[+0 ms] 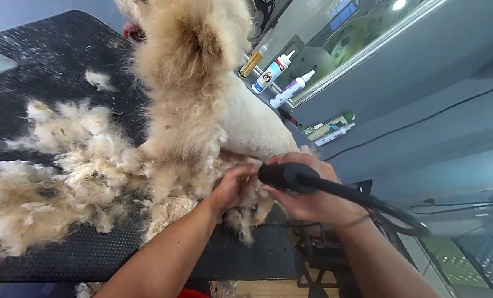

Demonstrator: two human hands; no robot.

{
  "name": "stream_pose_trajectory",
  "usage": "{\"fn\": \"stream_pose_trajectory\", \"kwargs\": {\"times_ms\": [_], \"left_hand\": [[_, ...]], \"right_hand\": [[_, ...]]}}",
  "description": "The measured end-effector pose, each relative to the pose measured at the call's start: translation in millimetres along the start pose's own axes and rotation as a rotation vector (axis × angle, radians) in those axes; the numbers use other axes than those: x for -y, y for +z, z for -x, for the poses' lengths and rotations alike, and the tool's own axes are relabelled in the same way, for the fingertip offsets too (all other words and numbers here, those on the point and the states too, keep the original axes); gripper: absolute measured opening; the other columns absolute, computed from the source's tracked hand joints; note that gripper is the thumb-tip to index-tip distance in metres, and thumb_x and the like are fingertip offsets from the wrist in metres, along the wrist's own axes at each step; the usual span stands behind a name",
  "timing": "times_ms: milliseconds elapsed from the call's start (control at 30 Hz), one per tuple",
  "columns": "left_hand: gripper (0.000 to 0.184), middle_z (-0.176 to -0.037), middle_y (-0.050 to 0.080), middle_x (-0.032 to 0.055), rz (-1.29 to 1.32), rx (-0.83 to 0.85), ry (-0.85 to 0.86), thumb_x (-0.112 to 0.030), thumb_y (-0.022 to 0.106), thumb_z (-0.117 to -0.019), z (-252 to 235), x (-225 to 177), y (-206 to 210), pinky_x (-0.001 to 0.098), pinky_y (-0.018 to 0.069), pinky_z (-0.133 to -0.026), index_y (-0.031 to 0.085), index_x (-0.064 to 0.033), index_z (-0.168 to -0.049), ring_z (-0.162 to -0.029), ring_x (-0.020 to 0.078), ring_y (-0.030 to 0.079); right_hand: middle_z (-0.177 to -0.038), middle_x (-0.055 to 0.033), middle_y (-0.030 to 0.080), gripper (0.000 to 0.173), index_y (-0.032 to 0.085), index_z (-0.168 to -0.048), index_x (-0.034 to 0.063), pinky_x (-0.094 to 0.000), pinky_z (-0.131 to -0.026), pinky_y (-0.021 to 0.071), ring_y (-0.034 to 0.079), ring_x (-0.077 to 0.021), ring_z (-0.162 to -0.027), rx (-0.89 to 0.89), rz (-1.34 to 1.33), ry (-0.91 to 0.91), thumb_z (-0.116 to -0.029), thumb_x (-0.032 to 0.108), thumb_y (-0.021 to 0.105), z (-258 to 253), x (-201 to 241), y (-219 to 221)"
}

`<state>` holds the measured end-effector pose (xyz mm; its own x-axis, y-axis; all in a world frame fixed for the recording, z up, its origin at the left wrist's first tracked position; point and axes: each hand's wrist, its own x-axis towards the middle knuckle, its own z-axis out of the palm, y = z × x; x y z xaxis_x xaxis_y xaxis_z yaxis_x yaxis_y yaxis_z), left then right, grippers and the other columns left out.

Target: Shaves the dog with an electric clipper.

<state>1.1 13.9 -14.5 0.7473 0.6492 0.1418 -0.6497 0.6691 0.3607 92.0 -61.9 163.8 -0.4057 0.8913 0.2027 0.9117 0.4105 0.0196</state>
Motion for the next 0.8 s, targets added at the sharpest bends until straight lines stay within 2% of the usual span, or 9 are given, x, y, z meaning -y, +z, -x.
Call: {"fn": "stream_pose_trajectory", "kwargs": {"times_ms": [100,167,233,333,433,533,633,733,800], "left_hand": [[0.025,-0.102,0.071,0.0020,0.018,-0.080,-0.060,-0.034,0.053,-0.1010,0.9,-7.3,13.9,0.0352,0.0576,-0.084,0.066,-0.0141,-0.110,-0.096,0.0125,0.068],[0.030,-0.106,0.071,0.0001,-0.094,-0.070,-0.152,-0.036,0.051,-0.1036,6.7,-13.1,21.1,0.0344,0.0571,-0.086,0.066,-0.0144,-0.117,-0.099,0.0110,0.067],[0.025,-0.100,0.070,0.0018,-0.166,-0.109,-0.221,-0.026,0.048,-0.1037,5.9,-10.3,22.8,0.0341,0.0557,-0.081,0.067,-0.0110,-0.108,-0.092,0.0120,0.065],[0.022,-0.095,0.068,0.0049,-0.190,-0.138,-0.268,-0.014,0.044,-0.1040,2.7,-2.4,18.7,0.0337,0.0544,-0.078,0.064,-0.0059,-0.103,-0.088,0.0129,0.064],[0.017,-0.097,0.069,0.0067,-0.140,-0.134,-0.275,-0.006,0.047,-0.0992,3.2,1.6,14.1,0.0340,0.0550,-0.080,0.064,-0.0035,-0.102,-0.091,0.0140,0.065],[0.015,-0.091,0.070,0.0055,-0.136,-0.124,-0.286,-0.004,0.051,-0.0987,7.3,-3.1,16.1,0.0303,0.0560,-0.076,0.066,-0.0039,-0.095,-0.084,0.0123,0.066],[0.019,-0.089,0.069,0.0018,-0.213,-0.039,-0.257,-0.008,0.048,-0.1004,15.4,-7.4,15.7,0.0289,0.0566,-0.077,0.066,-0.0067,-0.098,-0.083,0.0101,0.066],[0.015,-0.094,0.069,0.0019,-0.281,-0.031,-0.267,-0.012,0.052,-0.0997,15.1,1.4,3.9,0.0304,0.0566,-0.076,0.066,-0.0071,-0.105,-0.085,0.0103,0.066],[0.014,-0.095,0.069,0.0013,-0.291,-0.053,-0.265,-0.012,0.056,-0.0985,13.6,0.8,4.2,0.0304,0.0563,-0.078,0.066,-0.0078,-0.108,-0.086,0.0097,0.065]], "right_hand": [[-0.115,-0.0070,0.071,0.042,0.064,-0.116,0.0090,-0.0364,-0.081,0.0619,0.070,-0.0180,-0.102,0.075,-0.017,-0.140,-0.0825,0.030,0.080,4.5,1.4,-13.3],[-0.122,-0.0102,0.070,0.039,0.062,-0.111,0.0096,-0.0413,-0.091,0.0618,0.068,-0.0242,-0.114,0.110,-0.080,-0.224,-0.0847,0.033,0.078,8.2,1.5,-23.8],[-0.124,-0.0111,0.070,0.037,0.061,-0.114,0.0102,-0.0470,-0.097,0.0613,0.068,-0.0287,-0.118,0.060,-0.221,-0.217,-0.0864,0.027,0.080,12.8,2.2,-32.3],[-0.122,-0.0090,0.070,0.057,0.060,-0.129,0.0166,-0.0524,-0.095,0.0616,0.070,-0.0323,-0.112,-0.178,-0.400,-0.125,-0.0792,0.015,0.087,14.3,9.7,-36.1],[-0.120,-0.0087,0.070,0.062,0.057,-0.129,0.0154,-0.0512,-0.094,0.0621,0.070,-0.0310,-0.110,-0.360,-0.296,-0.133,-0.0764,0.013,0.088,9.7,15.5,-27.7],[-0.115,-0.0118,0.071,0.045,0.062,-0.115,0.0084,-0.0438,-0.087,0.0632,0.071,-0.0263,-0.106,-0.340,-0.060,-0.085,-0.0791,0.020,0.086,10.2,17.9,-10.0],[-0.113,-0.0095,0.072,0.046,0.065,-0.118,0.0045,-0.0374,-0.089,0.0615,0.070,-0.0189,-0.105,-0.251,0.096,0.068,-0.0816,0.026,0.083,7.6,23.4,14.0],[-0.110,0.0011,0.073,0.053,0.062,-0.122,0.0102,-0.0318,-0.087,0.0624,0.071,-0.0085,-0.101,-0.196,-0.025,0.231,-0.0791,0.029,0.085,-1.0,28.8,9.2],[-0.114,-0.0022,0.073,0.057,0.059,-0.125,0.0093,-0.0368,-0.091,0.0637,0.072,-0.0155,-0.104,-0.267,-0.176,0.147,-0.0772,0.019,0.089,-3.1,29.6,-2.8]]}}
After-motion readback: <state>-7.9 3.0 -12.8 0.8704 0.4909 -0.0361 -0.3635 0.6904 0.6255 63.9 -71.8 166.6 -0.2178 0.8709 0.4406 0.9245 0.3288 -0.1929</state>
